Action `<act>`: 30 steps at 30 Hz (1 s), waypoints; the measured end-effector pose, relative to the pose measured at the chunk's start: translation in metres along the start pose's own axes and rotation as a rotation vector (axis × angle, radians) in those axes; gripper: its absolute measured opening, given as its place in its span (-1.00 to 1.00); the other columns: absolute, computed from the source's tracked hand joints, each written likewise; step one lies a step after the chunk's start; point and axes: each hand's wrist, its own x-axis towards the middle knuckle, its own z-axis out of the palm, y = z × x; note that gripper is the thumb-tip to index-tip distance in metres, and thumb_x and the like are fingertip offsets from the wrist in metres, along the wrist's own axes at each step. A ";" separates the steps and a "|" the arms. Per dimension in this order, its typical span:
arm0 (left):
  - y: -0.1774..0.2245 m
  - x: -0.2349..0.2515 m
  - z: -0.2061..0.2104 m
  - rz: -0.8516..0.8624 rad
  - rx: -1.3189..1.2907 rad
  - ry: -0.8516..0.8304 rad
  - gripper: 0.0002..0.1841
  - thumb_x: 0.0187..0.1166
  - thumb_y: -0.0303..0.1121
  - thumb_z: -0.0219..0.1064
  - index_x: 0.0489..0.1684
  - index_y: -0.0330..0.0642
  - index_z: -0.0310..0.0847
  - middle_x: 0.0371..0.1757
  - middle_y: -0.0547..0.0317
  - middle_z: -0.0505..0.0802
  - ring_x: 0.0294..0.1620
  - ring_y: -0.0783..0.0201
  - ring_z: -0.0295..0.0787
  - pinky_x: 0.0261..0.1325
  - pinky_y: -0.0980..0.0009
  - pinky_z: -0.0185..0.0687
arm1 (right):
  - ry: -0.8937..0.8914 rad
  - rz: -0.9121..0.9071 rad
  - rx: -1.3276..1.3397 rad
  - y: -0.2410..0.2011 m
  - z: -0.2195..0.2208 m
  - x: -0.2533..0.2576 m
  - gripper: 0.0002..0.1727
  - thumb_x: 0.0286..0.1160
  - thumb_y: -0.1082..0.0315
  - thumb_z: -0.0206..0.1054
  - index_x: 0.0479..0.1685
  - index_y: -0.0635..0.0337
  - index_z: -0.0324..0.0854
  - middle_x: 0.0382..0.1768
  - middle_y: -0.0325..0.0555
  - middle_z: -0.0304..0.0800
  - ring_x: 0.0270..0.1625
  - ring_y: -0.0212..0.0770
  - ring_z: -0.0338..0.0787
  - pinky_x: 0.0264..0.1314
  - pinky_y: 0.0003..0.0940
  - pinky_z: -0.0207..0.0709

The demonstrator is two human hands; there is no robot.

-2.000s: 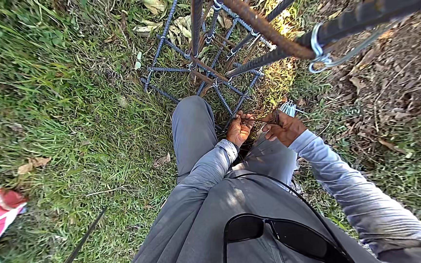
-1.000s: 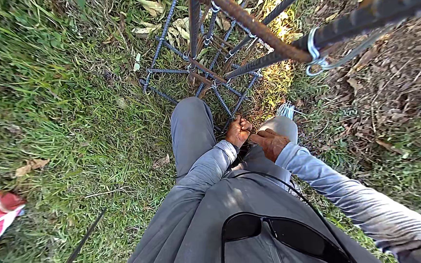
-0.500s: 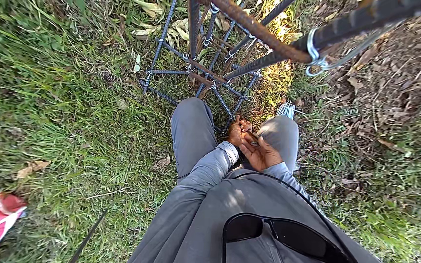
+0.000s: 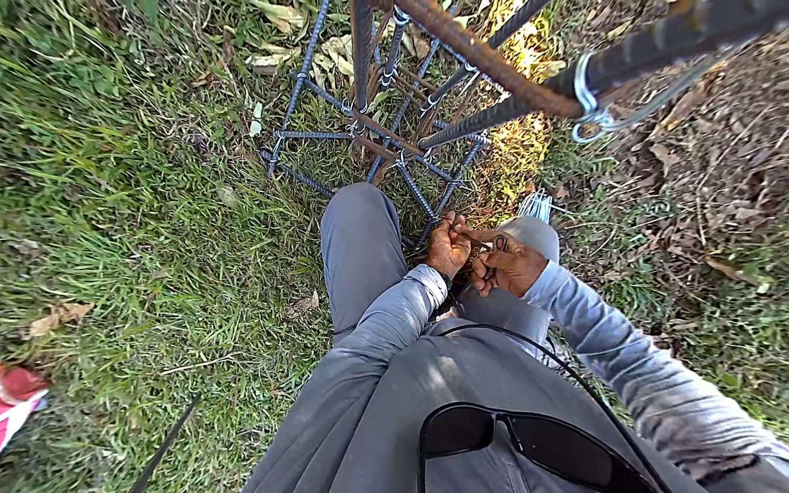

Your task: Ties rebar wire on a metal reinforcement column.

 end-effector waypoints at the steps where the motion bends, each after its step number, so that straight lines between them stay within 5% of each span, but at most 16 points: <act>1: 0.000 -0.002 0.002 0.018 0.007 0.016 -0.75 0.85 -0.11 0.01 0.10 0.04 0.55 -0.24 0.29 0.71 -0.39 0.44 0.68 -0.32 0.62 0.66 | -0.015 0.023 -0.071 -0.008 -0.003 0.002 -0.35 0.62 0.54 -0.07 0.77 0.09 0.16 -0.54 -0.06 0.68 -0.58 -0.10 0.78 -0.49 -0.17 0.78; 5: -0.002 -0.009 0.005 0.072 0.126 0.042 -0.72 0.87 -0.12 -0.01 0.22 -0.02 0.50 -0.09 0.17 0.72 -0.17 0.27 0.74 -0.06 0.40 0.73 | -0.112 0.091 -0.331 -0.025 -0.028 0.022 -0.38 0.65 0.54 -0.02 0.75 0.11 0.15 -0.56 -0.02 0.65 -0.63 -0.09 0.76 -0.61 -0.21 0.74; 11: -0.004 -0.016 0.008 0.085 0.305 -0.008 -0.61 0.88 0.01 -0.08 0.41 0.06 0.44 -0.02 0.11 0.77 -0.20 0.23 0.76 -0.08 0.29 0.75 | -0.134 0.150 -0.819 -0.027 -0.049 0.055 -0.36 0.56 0.42 0.14 0.69 -0.16 0.29 -0.63 -0.04 0.59 -0.78 -0.18 0.55 -0.77 -0.27 0.49; 14: -0.008 -0.023 0.014 0.103 0.433 -0.017 -0.55 0.89 0.09 -0.24 0.39 0.13 0.45 -0.21 0.16 0.71 -0.36 0.24 0.69 -0.20 0.28 0.71 | -0.081 0.289 -1.233 -0.065 -0.015 0.052 -0.44 0.75 0.48 0.12 0.70 -0.07 0.23 -0.47 0.09 0.63 -0.57 0.01 0.64 -0.48 -0.07 0.60; 16: -0.012 -0.025 0.011 0.124 0.530 -0.039 -0.52 0.88 0.12 -0.27 0.46 0.16 0.42 -0.21 0.13 0.73 -0.37 0.23 0.70 -0.24 0.29 0.70 | -0.075 0.298 -1.371 -0.080 -0.002 0.055 -0.44 0.69 0.57 0.17 0.66 0.05 0.29 -0.43 0.12 0.69 -0.48 0.04 0.71 -0.32 -0.01 0.66; 24: -0.016 -0.026 -0.008 0.162 0.817 0.193 -0.57 0.94 -0.20 -0.15 0.69 -0.07 0.19 -0.08 -0.04 0.70 -0.36 0.19 0.69 -0.25 0.30 0.70 | -0.129 0.195 -1.559 -0.100 -0.003 0.084 -0.56 0.66 0.50 0.24 0.50 0.24 0.41 -0.32 0.18 0.76 -0.31 0.15 0.82 -0.13 0.11 0.72; 26: -0.016 -0.022 -0.011 0.168 0.821 0.243 -0.58 0.94 -0.21 -0.12 0.69 -0.07 0.14 -0.07 -0.05 0.70 -0.38 0.18 0.69 -0.30 0.29 0.71 | -0.087 0.146 -1.532 -0.108 0.007 0.092 -0.66 0.80 0.38 0.12 0.42 0.32 0.45 -0.21 0.26 0.77 -0.21 0.23 0.84 -0.03 0.20 0.71; 30: -0.009 -0.006 -0.025 0.206 0.844 0.342 -0.55 0.92 -0.24 -0.09 0.74 -0.02 0.11 -0.01 -0.07 0.70 -0.34 0.16 0.69 -0.28 0.23 0.71 | -0.004 0.158 -1.435 -0.131 0.035 0.113 -0.63 0.89 0.26 0.01 0.32 0.40 0.50 -0.24 0.27 0.75 -0.32 0.18 0.79 -0.18 0.15 0.69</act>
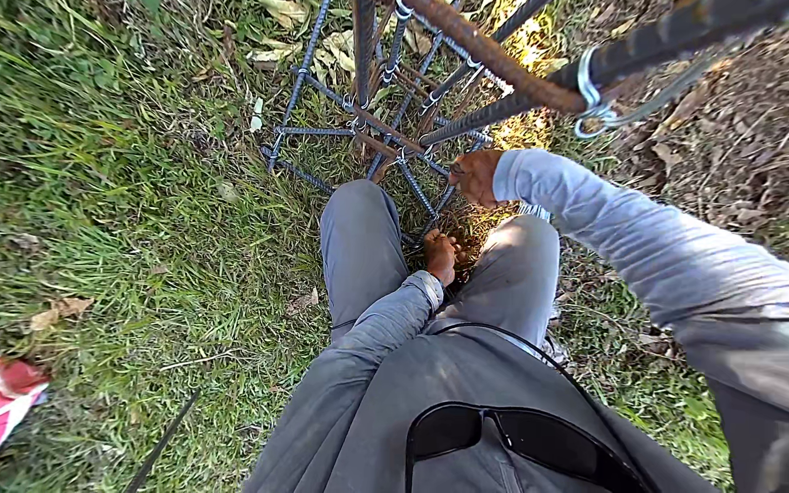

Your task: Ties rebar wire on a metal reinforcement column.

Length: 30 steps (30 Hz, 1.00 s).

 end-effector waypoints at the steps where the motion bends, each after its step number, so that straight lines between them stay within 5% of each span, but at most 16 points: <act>1: 0.001 0.004 -0.002 0.004 0.001 0.013 -0.55 0.92 -0.24 -0.08 0.75 -0.01 0.13 0.05 -0.09 0.72 -0.33 0.16 0.68 -0.28 0.23 0.68 | -0.011 0.040 0.012 -0.008 -0.007 0.001 -0.61 0.90 0.24 0.01 0.31 0.43 0.51 -0.22 0.28 0.74 -0.33 0.16 0.78 -0.19 0.13 0.68; 6: 0.010 0.010 -0.002 -0.034 -0.113 0.035 -0.58 0.90 -0.28 -0.05 0.69 0.02 0.24 0.14 -0.01 0.69 -0.30 0.19 0.66 -0.27 0.27 0.67 | 0.034 0.050 0.112 0.014 -0.008 0.024 -0.66 0.86 0.21 0.10 0.33 0.26 0.53 -0.31 0.17 0.69 -0.45 0.05 0.69 -0.34 0.01 0.64; 10: 0.007 0.013 -0.002 -0.033 -0.165 0.038 -0.60 0.89 -0.31 -0.04 0.66 0.05 0.25 0.10 -0.01 0.69 -0.34 0.21 0.65 -0.30 0.29 0.65 | 0.114 -0.162 -0.200 0.024 0.002 0.011 -0.70 0.75 0.31 0.21 0.28 0.26 0.63 0.06 0.31 0.81 0.14 0.34 0.82 0.27 0.36 0.60; 13: 0.007 0.006 -0.001 -0.008 -0.163 0.011 -0.59 0.91 -0.26 -0.08 0.69 0.08 0.24 0.05 -0.02 0.69 -0.32 0.16 0.67 -0.28 0.23 0.69 | 0.055 -0.148 -0.384 0.011 0.004 -0.010 -0.54 0.67 0.42 0.27 0.53 0.24 0.44 0.14 0.42 0.76 0.25 0.46 0.77 0.32 0.44 0.55; 16: 0.016 -0.011 0.001 -0.032 -0.197 -0.061 -0.61 0.91 -0.12 -0.10 0.56 0.00 0.31 0.03 0.03 0.73 -0.26 0.19 0.71 -0.23 0.27 0.68 | -0.044 -0.059 -0.482 -0.022 0.000 -0.045 -0.27 0.59 0.50 0.31 0.79 0.00 0.23 0.18 0.50 0.73 0.28 0.54 0.72 0.27 0.53 0.50; 20: 0.039 -0.025 0.006 -0.075 -0.336 -0.088 -0.46 0.86 0.16 -0.26 0.19 -0.03 0.50 -0.16 0.16 0.78 -0.36 0.30 0.72 -0.38 0.38 0.62 | -0.011 -0.171 -0.602 -0.030 0.014 -0.053 -0.39 0.66 0.42 0.26 0.73 -0.13 0.40 0.42 0.22 0.68 0.49 0.40 0.60 0.40 0.45 0.43; 22: 0.048 -0.023 0.003 -0.057 -0.412 -0.205 -0.46 0.81 0.26 -0.17 0.09 0.04 0.54 -0.18 0.23 0.76 -0.42 0.37 0.67 -0.43 0.48 0.58 | 0.112 -0.248 -0.553 -0.011 0.022 -0.048 -0.42 0.59 0.43 0.34 0.63 -0.15 0.53 0.42 0.16 0.69 0.51 0.38 0.59 0.44 0.43 0.42; 26: 0.063 -0.026 -0.002 -0.124 -0.623 -0.385 -0.81 0.82 -0.10 0.09 -0.16 0.11 0.51 -0.46 0.42 0.58 -0.62 0.57 0.46 -0.55 0.76 0.41 | 0.329 -0.330 -0.396 0.023 0.032 -0.052 -0.41 0.35 0.58 0.46 0.41 -0.13 0.69 0.27 0.27 0.74 0.36 0.42 0.70 0.29 0.42 0.57; 29: 0.063 -0.025 -0.002 -0.181 -0.749 -0.412 -0.85 0.83 -0.14 0.10 -0.11 0.11 0.50 -0.39 0.38 0.62 -0.51 0.57 0.57 -0.44 0.78 0.51 | 0.590 -0.289 0.064 0.037 0.055 -0.062 -0.64 0.65 0.32 0.35 0.39 0.08 0.70 0.18 0.35 0.69 0.19 0.37 0.75 0.15 0.37 0.65; 30: 0.061 -0.023 -0.001 -0.191 -0.775 -0.400 -0.85 0.83 -0.15 0.11 -0.08 0.08 0.52 -0.34 0.34 0.66 -0.46 0.54 0.63 -0.41 0.75 0.57 | 0.647 -0.197 0.302 0.037 0.067 -0.067 -0.51 0.67 0.18 0.36 0.51 0.17 0.57 0.27 0.35 0.66 0.24 0.31 0.73 0.24 0.32 0.63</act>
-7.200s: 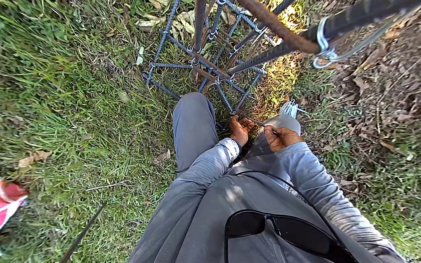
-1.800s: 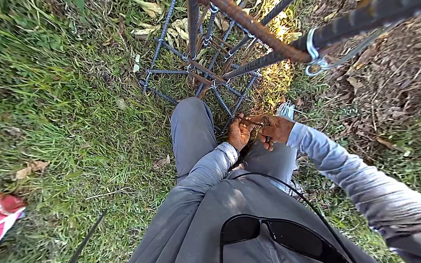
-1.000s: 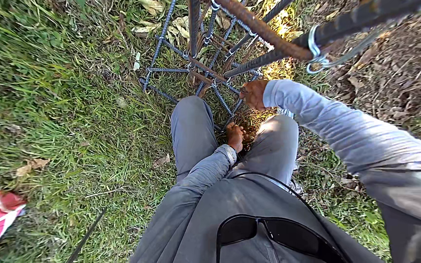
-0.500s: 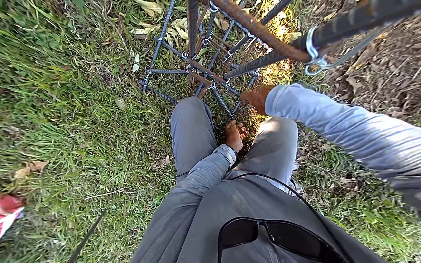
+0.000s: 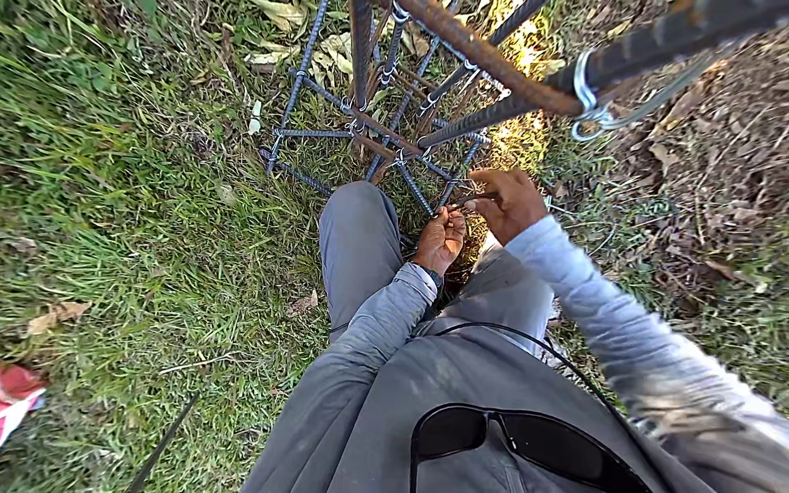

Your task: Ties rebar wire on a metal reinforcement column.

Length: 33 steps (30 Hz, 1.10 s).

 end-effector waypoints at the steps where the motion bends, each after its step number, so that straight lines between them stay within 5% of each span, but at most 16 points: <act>1: -0.002 0.002 -0.001 0.006 0.003 0.013 -0.85 0.82 -0.17 0.12 -0.04 0.05 0.54 -0.30 0.30 0.69 -0.43 0.51 0.66 -0.39 0.72 0.61 | 0.075 0.174 0.209 0.001 0.010 -0.011 -0.34 0.64 0.07 0.38 0.64 0.22 0.40 0.39 0.30 0.62 0.29 0.19 0.75 0.30 0.20 0.65; 4: -0.007 0.004 -0.004 0.019 0.213 0.047 -0.76 0.82 -0.08 0.08 -0.05 0.03 0.57 -0.34 0.28 0.69 -0.46 0.43 0.64 -0.44 0.57 0.61 | 0.297 0.609 1.018 -0.009 0.046 -0.028 -0.36 0.67 -0.05 0.34 0.54 0.16 0.35 0.04 0.11 0.76 -0.24 0.03 0.88 -0.21 0.04 0.84; 7: -0.009 -0.004 -0.002 0.046 0.313 0.042 -0.74 0.84 -0.09 0.03 -0.05 0.01 0.57 -0.33 0.26 0.73 -0.38 0.39 0.70 -0.32 0.49 0.67 | 0.378 0.745 1.529 -0.029 0.052 -0.018 -0.33 0.72 -0.19 0.20 0.51 0.17 0.32 0.03 0.16 0.74 -0.25 0.09 0.88 -0.20 0.04 0.85; 10: -0.012 -0.002 -0.004 0.095 0.273 0.045 -0.84 0.83 -0.19 0.10 0.00 0.05 0.56 -0.22 0.29 0.74 -0.26 0.47 0.70 -0.27 0.61 0.61 | 0.472 0.715 1.595 -0.045 0.048 0.006 -0.66 0.82 0.22 0.15 0.35 0.23 0.33 -0.10 0.14 0.69 -0.32 0.10 0.87 -0.24 0.03 0.88; 12: -0.014 -0.002 -0.005 0.140 0.293 0.037 -0.84 0.81 -0.20 0.10 0.05 0.07 0.58 -0.13 0.30 0.77 -0.14 0.45 0.72 -0.13 0.55 0.66 | 0.412 0.699 1.471 -0.051 0.049 0.017 -0.83 0.69 0.48 0.08 0.14 0.25 0.34 -0.28 0.11 0.74 -0.44 0.03 0.87 -0.35 -0.04 0.86; 15: -0.021 -0.005 -0.014 0.194 0.345 -0.046 -0.75 0.86 -0.07 -0.03 0.08 0.13 0.54 -0.03 0.32 0.76 0.06 0.37 0.71 0.16 0.33 0.68 | 0.031 0.543 1.124 -0.052 0.050 0.016 -0.87 0.65 0.51 0.10 0.06 0.25 0.35 -0.36 0.05 0.72 -0.53 -0.03 0.81 -0.39 -0.07 0.84; 19: -0.029 -0.001 -0.036 0.222 0.500 0.036 -0.77 0.88 -0.17 -0.05 0.15 0.05 0.50 -0.17 0.19 0.72 -0.24 0.24 0.68 -0.16 0.22 0.68 | -0.410 0.248 0.535 -0.041 0.049 0.023 -0.80 0.57 0.38 0.16 0.03 0.33 0.43 -0.57 0.08 0.72 -0.70 -0.06 0.72 -0.60 -0.12 0.70; 21: -0.026 -0.008 -0.026 0.217 0.528 0.196 -0.84 0.83 -0.24 0.06 -0.02 -0.02 0.53 -0.32 0.18 0.67 -0.38 0.25 0.61 -0.28 0.26 0.64 | -0.581 0.151 0.132 -0.060 0.037 0.024 -0.79 0.70 0.34 0.13 0.04 0.35 0.48 -0.45 0.15 0.71 -0.49 0.08 0.78 -0.37 0.02 0.70; 23: -0.020 -0.019 -0.019 0.231 0.620 0.268 -0.79 0.83 -0.26 0.08 0.19 -0.08 0.56 -0.08 0.08 0.74 -0.13 0.20 0.68 -0.05 0.19 0.67 | -0.684 0.125 -0.174 -0.077 0.035 0.016 -0.71 0.80 0.33 0.13 0.26 0.36 0.51 -0.10 0.29 0.78 -0.01 0.26 0.84 0.11 0.25 0.65; 24: -0.016 -0.026 -0.020 0.246 0.706 0.239 -0.73 0.87 -0.25 0.03 0.35 -0.08 0.52 0.09 0.05 0.74 0.04 0.19 0.69 0.10 0.16 0.66 | -0.682 0.078 -0.254 -0.073 0.041 0.007 -0.65 0.79 0.33 0.15 0.37 0.36 0.50 -0.02 0.32 0.80 0.07 0.30 0.83 0.18 0.30 0.63; 26: -0.011 -0.032 -0.023 0.261 0.765 0.198 -0.70 0.91 -0.27 -0.07 0.36 -0.13 0.49 0.08 0.03 0.73 0.04 0.21 0.68 0.09 0.20 0.66 | -0.739 -0.002 -0.393 -0.061 0.048 -0.006 -0.57 0.73 0.41 0.19 0.53 0.34 0.43 0.07 0.35 0.80 0.13 0.35 0.83 0.24 0.33 0.62; 29: -0.003 -0.035 -0.020 0.101 0.533 0.142 -0.54 0.87 0.14 -0.18 0.11 0.06 0.53 -0.18 0.30 0.72 -0.23 0.39 0.67 -0.13 0.40 0.65 | -0.937 -0.035 -0.619 -0.072 0.043 -0.014 -0.43 0.54 0.59 0.30 0.58 0.47 0.34 0.18 0.43 0.73 0.24 0.41 0.77 0.32 0.31 0.56; 33: 0.008 -0.045 -0.011 0.027 0.519 0.073 -0.69 0.90 -0.07 -0.07 -0.02 0.05 0.55 -0.32 0.41 0.65 -0.43 0.55 0.57 -0.33 0.65 0.55 | -0.942 -0.013 -0.652 -0.063 0.052 -0.022 -0.41 0.51 0.61 0.32 0.59 0.40 0.35 0.19 0.38 0.74 0.25 0.38 0.77 0.31 0.31 0.56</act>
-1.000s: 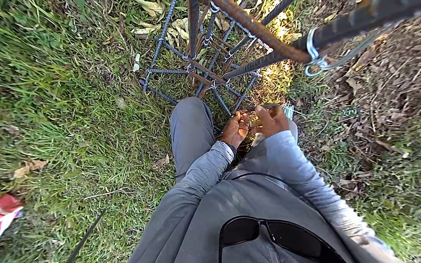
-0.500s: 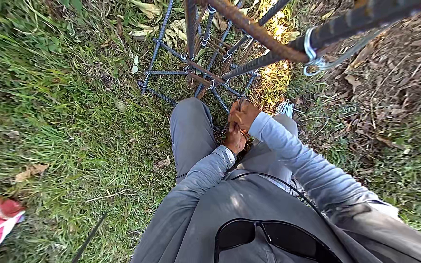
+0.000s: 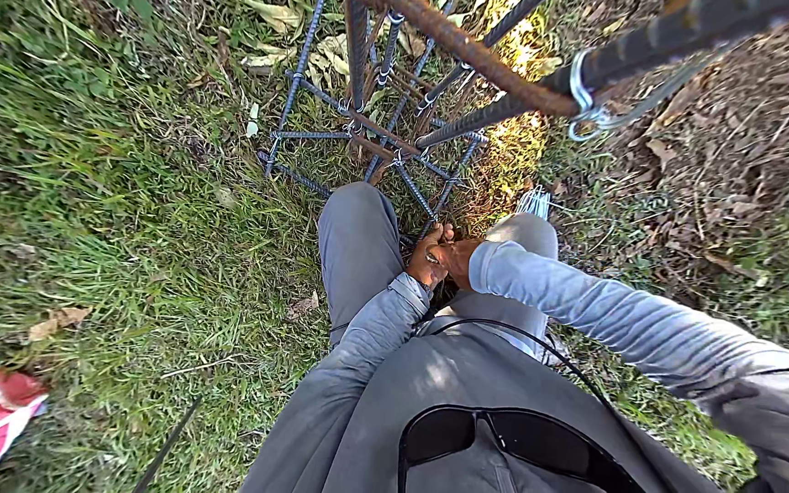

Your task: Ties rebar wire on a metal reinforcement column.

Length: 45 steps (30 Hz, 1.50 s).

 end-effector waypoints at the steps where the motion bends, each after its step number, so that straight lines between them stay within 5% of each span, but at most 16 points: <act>1: 0.000 0.003 -0.001 -0.012 -0.054 -0.018 -0.72 0.89 -0.11 -0.06 -0.05 0.05 0.55 -0.33 0.41 0.66 -0.44 0.55 0.59 -0.36 0.67 0.57 | 0.060 -0.011 0.018 0.006 0.007 0.003 -0.43 0.46 0.61 0.34 0.53 0.32 0.44 0.19 0.31 0.76 0.23 0.34 0.79 0.27 0.30 0.60; 3: -0.001 0.006 -0.003 -0.026 -0.055 -0.016 -0.73 0.88 -0.10 -0.03 0.04 0.02 0.56 -0.26 0.34 0.71 -0.35 0.47 0.66 -0.28 0.58 0.63 | 0.162 -0.035 0.136 0.010 0.009 -0.010 -0.49 0.61 0.54 0.25 0.57 0.29 0.45 0.44 0.31 0.63 0.46 0.31 0.67 0.46 0.24 0.52; 5: -0.005 0.014 -0.009 -0.041 0.037 -0.007 -0.66 0.86 -0.04 0.00 0.11 0.00 0.63 -0.23 0.27 0.78 -0.30 0.41 0.72 -0.23 0.48 0.67 | 0.395 -0.060 0.455 0.020 0.019 -0.027 -0.51 0.76 0.22 0.25 0.58 0.23 0.45 0.67 0.27 0.37 0.60 0.24 0.56 0.52 0.21 0.53; 8: -0.012 0.031 -0.007 -0.092 -0.166 0.038 -0.77 0.85 -0.15 0.04 -0.07 -0.02 0.56 -0.36 0.31 0.67 -0.53 0.48 0.59 -0.49 0.63 0.57 | 0.748 0.087 1.055 0.021 0.058 -0.034 -0.24 0.62 -0.04 0.33 0.69 0.23 0.30 0.38 0.18 0.65 0.04 0.08 0.84 0.11 0.15 0.75; 10: -0.015 0.034 -0.007 -0.126 -0.275 0.033 -0.80 0.85 -0.18 0.04 -0.05 0.01 0.54 -0.35 0.32 0.66 -0.55 0.47 0.59 -0.50 0.62 0.58 | 0.751 0.145 1.621 0.008 0.072 -0.034 -0.48 0.82 0.09 0.14 0.51 0.28 0.31 -0.07 0.11 0.80 -0.40 -0.05 0.88 -0.30 -0.08 0.86; 11: -0.017 0.035 -0.009 -0.136 -0.255 0.016 -0.79 0.85 -0.15 0.04 -0.04 0.03 0.55 -0.35 0.34 0.67 -0.54 0.47 0.61 -0.48 0.61 0.61 | 0.653 0.086 1.940 0.003 0.075 -0.032 -0.57 0.92 0.09 -0.04 0.42 0.27 0.32 -0.16 0.12 0.84 -0.43 -0.01 0.88 -0.35 -0.08 0.86; 14: -0.023 0.042 -0.023 -0.111 -0.125 -0.093 -0.72 0.89 -0.09 -0.04 0.00 0.04 0.56 -0.32 0.33 0.73 -0.49 0.49 0.68 -0.44 0.62 0.65 | 0.383 -0.179 2.618 -0.010 0.078 -0.020 -0.38 0.93 -0.09 -0.31 0.40 0.30 0.35 -0.03 0.22 0.84 -0.14 0.08 0.92 -0.01 -0.05 0.84; 18: -0.018 0.022 -0.024 -0.024 0.039 -0.196 -0.64 0.90 -0.05 -0.09 0.11 0.05 0.63 -0.27 0.33 0.78 -0.37 0.49 0.73 -0.31 0.60 0.67 | 0.547 -0.199 2.964 -0.016 0.062 -0.011 -0.55 0.94 0.16 -0.25 0.43 0.28 0.35 0.09 0.26 0.79 0.07 0.16 0.90 0.20 0.06 0.79; 24: -0.021 0.030 -0.013 -0.061 0.055 -0.044 -0.70 0.87 -0.06 0.01 0.13 0.02 0.61 -0.37 0.34 0.69 -0.63 0.52 0.51 -0.60 0.66 0.47 | 0.628 -0.054 2.827 -0.010 0.069 -0.004 -0.68 0.81 0.41 -0.24 -0.10 0.28 0.45 -0.35 0.08 0.72 -0.32 0.00 0.82 -0.16 -0.04 0.81; 29: -0.025 0.038 -0.015 -0.040 0.094 0.021 -0.69 0.88 -0.11 0.00 0.16 -0.05 0.60 -0.29 0.29 0.72 -0.48 0.45 0.63 -0.43 0.57 0.60 | 0.598 -0.055 2.381 -0.007 0.083 -0.003 -0.77 0.66 0.61 -0.05 0.19 0.35 0.35 -0.42 0.09 0.75 -0.42 0.03 0.86 -0.31 0.01 0.84; 34: -0.019 0.035 -0.014 -0.060 0.110 0.026 -0.72 0.85 -0.11 0.05 0.13 0.00 0.63 -0.31 0.33 0.71 -0.51 0.46 0.60 -0.44 0.57 0.58 | 0.589 -0.011 1.992 -0.002 0.082 -0.002 -0.70 0.65 0.57 0.04 0.30 0.39 0.32 -0.50 0.01 0.76 -0.51 -0.06 0.85 -0.46 -0.16 0.80; 38: -0.018 0.038 -0.015 -0.059 0.136 0.011 -0.73 0.86 -0.14 0.03 0.10 -0.02 0.62 -0.33 0.34 0.73 -0.51 0.49 0.62 -0.46 0.60 0.56 | 0.631 -0.172 2.408 -0.001 0.089 0.005 -0.85 0.66 0.50 0.02 0.00 0.32 0.46 -0.61 0.01 0.69 -0.57 -0.02 0.79 -0.45 -0.07 0.78; 41: -0.018 0.040 -0.016 -0.077 0.118 -0.008 -0.74 0.85 -0.13 0.06 0.11 -0.02 0.61 -0.31 0.30 0.75 -0.53 0.46 0.64 -0.52 0.59 0.57 | 0.518 -0.186 2.713 -0.005 0.085 0.011 -0.60 0.79 0.24 -0.16 -0.32 0.18 0.55 -0.70 -0.13 0.56 -0.62 -0.12 0.65 -0.39 -0.09 0.71; 45: -0.019 0.037 -0.020 -0.045 0.163 -0.034 -0.64 0.89 -0.10 -0.04 0.26 -0.07 0.60 -0.20 0.23 0.80 -0.38 0.38 0.73 -0.28 0.46 0.69 | 0.570 -0.042 2.473 -0.010 0.073 0.011 -0.56 0.80 0.42 -0.20 -0.60 0.12 0.32 -0.91 -0.26 0.25 -0.90 -0.27 0.31 -0.80 -0.29 0.40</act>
